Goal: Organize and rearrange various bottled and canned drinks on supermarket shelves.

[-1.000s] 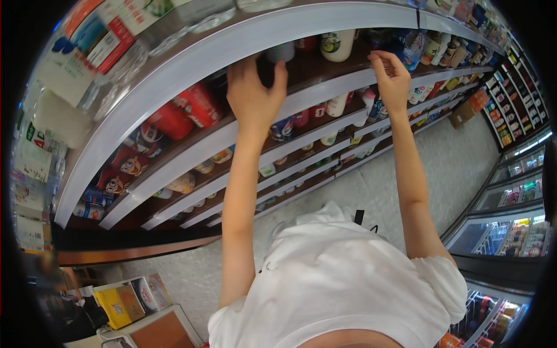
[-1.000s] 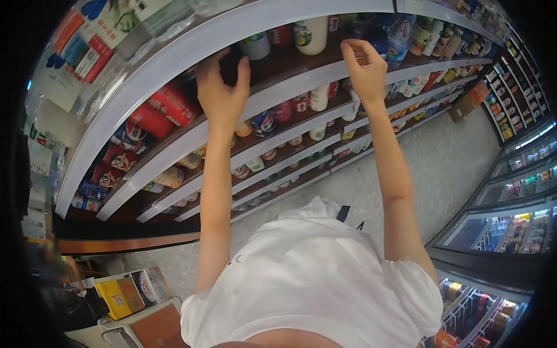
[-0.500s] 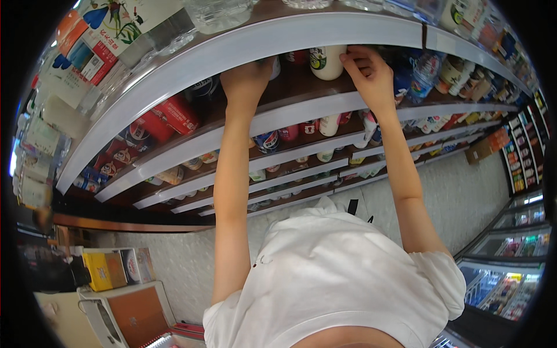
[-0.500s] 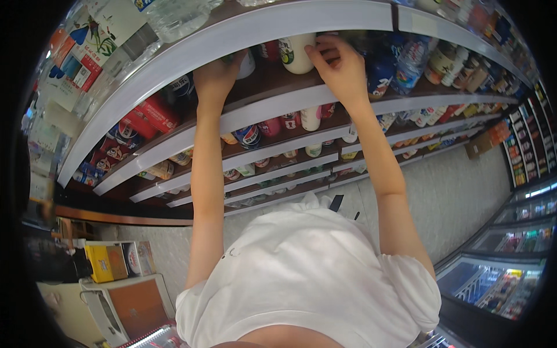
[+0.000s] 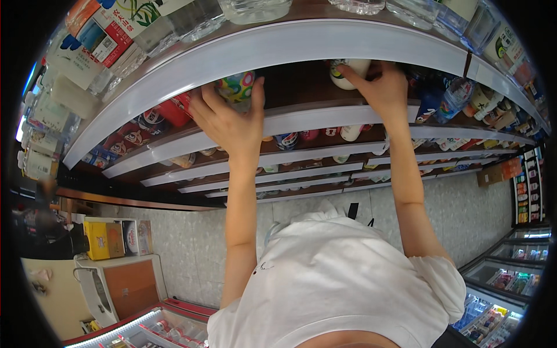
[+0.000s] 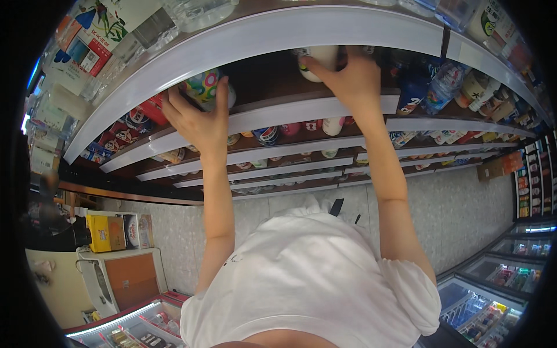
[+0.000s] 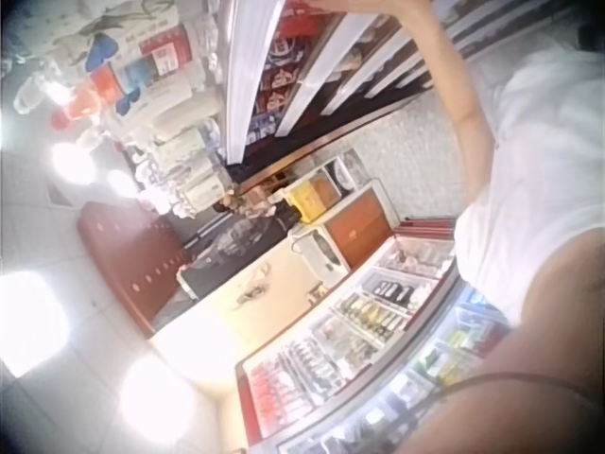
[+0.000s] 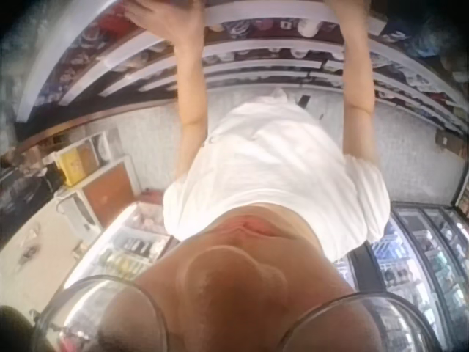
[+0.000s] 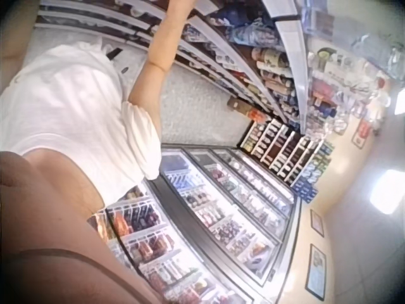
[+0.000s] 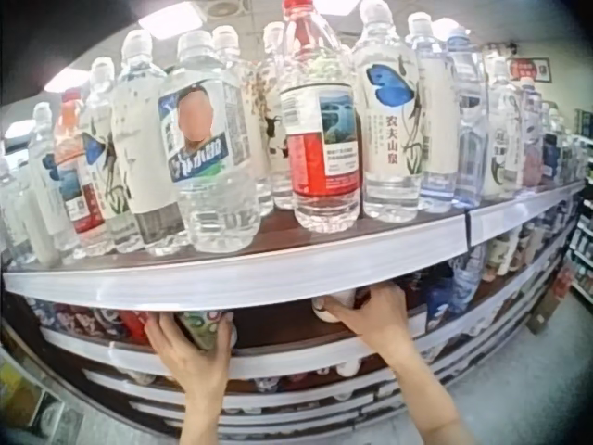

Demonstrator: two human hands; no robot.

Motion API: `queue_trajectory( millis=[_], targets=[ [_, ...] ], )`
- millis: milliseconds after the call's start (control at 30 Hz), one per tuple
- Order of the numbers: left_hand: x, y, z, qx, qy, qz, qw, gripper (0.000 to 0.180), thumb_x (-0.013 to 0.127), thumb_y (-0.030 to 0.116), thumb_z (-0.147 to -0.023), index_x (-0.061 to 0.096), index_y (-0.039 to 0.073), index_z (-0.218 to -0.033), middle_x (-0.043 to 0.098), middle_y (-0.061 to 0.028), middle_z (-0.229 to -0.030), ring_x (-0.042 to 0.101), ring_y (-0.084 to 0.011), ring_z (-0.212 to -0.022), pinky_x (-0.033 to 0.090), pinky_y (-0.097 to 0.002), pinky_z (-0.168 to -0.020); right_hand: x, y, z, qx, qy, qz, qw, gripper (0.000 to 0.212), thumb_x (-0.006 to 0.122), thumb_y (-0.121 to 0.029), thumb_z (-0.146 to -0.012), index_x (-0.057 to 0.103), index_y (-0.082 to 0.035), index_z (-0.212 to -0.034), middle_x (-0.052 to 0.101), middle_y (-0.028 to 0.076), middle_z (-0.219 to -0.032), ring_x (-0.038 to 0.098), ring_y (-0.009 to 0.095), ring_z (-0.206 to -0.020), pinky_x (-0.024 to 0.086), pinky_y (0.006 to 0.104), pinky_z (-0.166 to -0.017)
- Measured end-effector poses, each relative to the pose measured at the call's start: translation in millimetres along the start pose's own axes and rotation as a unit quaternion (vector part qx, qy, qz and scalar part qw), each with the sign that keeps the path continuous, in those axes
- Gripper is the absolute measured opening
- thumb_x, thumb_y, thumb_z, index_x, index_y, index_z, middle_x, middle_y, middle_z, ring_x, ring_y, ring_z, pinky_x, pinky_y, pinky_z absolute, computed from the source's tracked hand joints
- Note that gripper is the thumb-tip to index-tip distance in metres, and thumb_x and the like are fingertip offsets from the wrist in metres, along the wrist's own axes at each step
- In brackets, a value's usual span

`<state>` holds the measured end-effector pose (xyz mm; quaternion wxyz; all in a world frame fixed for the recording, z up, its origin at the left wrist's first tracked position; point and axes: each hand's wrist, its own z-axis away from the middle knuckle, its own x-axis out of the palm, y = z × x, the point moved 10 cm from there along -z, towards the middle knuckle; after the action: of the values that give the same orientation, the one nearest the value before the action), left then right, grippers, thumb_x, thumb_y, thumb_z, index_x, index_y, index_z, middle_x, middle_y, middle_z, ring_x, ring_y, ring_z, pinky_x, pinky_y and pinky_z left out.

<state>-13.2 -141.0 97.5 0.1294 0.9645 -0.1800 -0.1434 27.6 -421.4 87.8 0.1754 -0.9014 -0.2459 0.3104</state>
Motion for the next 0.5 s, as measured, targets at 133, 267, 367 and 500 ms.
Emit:
queue_trajectory(
  millis=[133,267,367,500],
  targets=[
    [-3,-1,5,0.080,0.067,-0.073,0.992,0.077,0.079,0.046,-0.069,0.047,0.000,-0.122,0.041,-0.0231,-0.127,0.036,-0.0438,-0.119,0.031,-0.0533,-0.096,30,-25,1,0.007,-0.055,-0.036,0.998,0.056,0.080,-0.046,-0.067,0.065,-0.002,-0.099,0.069,0.013,-0.085,0.069,0.023,-0.072,0.054,0.0313,-0.062],
    [2,-12,7,0.086,0.060,-0.020,0.994,0.085,0.077,0.051,-0.071,0.042,0.000,-0.129,0.034,-0.0239,-0.135,0.024,-0.0460,-0.129,0.024,-0.0561,-0.101,63,-49,-3,-0.028,-0.090,-0.048,0.994,0.073,0.069,-0.064,-0.069,0.060,-0.003,-0.106,0.066,0.015,-0.075,0.065,0.032,-0.065,0.052,0.0397,-0.063],
    [5,-19,9,0.076,0.061,0.003,0.995,0.090,0.075,0.054,-0.071,0.039,-0.001,-0.132,0.030,-0.0258,-0.137,0.021,-0.0468,-0.131,0.022,-0.0563,-0.103,79,-72,-13,-0.094,-0.047,-0.096,0.990,0.066,0.073,-0.054,-0.070,0.060,-0.002,-0.108,0.065,0.017,-0.092,0.063,0.036,-0.084,0.050,0.0439,-0.075],
    [5,-22,8,0.074,0.061,0.019,0.995,0.094,0.074,0.056,-0.071,0.036,-0.002,-0.134,0.025,-0.0283,-0.140,0.018,-0.0475,-0.133,0.021,-0.0571,-0.103,82,-104,-14,-0.191,0.044,-0.069,0.978,0.051,0.075,-0.040,-0.074,0.061,-0.002,-0.105,0.064,0.014,-0.094,0.062,0.034,-0.084,0.048,0.0418,-0.074]
  ],
)
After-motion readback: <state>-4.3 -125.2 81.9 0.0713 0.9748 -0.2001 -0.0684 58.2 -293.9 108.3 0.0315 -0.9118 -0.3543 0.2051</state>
